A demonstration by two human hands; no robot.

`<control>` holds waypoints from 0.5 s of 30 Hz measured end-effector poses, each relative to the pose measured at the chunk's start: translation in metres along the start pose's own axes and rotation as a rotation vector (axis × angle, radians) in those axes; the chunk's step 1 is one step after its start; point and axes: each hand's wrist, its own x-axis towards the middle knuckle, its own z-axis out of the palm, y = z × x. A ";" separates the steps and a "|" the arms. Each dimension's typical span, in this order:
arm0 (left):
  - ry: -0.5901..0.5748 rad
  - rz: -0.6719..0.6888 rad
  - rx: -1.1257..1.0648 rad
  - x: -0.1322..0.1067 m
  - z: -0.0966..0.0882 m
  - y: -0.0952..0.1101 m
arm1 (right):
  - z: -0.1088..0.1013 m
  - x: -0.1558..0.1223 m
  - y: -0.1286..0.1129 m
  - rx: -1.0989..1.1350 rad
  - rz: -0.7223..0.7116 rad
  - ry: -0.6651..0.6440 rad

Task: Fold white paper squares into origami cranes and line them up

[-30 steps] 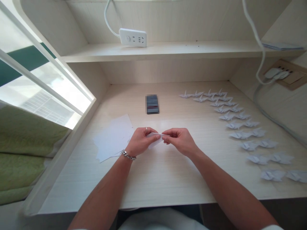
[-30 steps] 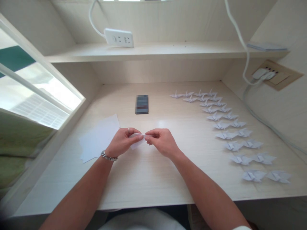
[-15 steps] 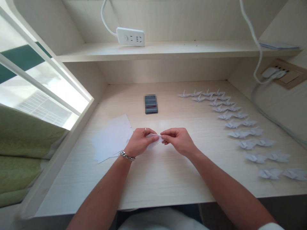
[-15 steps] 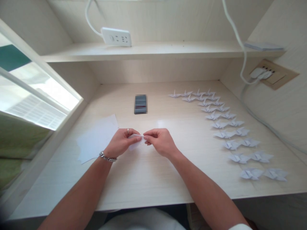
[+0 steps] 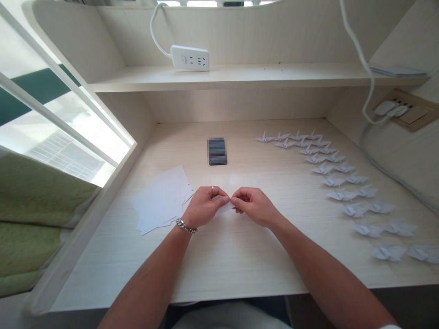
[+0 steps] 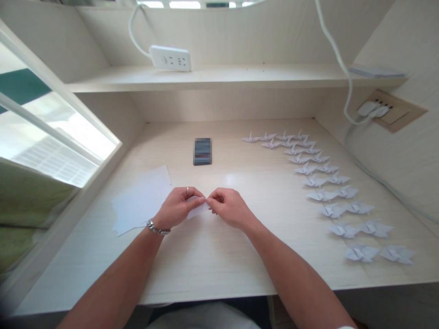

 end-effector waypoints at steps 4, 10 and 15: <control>-0.032 -0.109 -0.161 0.003 -0.001 -0.008 | 0.000 0.001 -0.001 0.016 -0.015 0.013; 0.200 -0.058 -0.314 0.008 -0.016 -0.014 | -0.003 0.003 -0.002 0.141 0.035 0.026; 0.072 -0.027 -0.222 0.004 -0.011 -0.010 | -0.004 0.003 0.003 0.140 0.005 0.043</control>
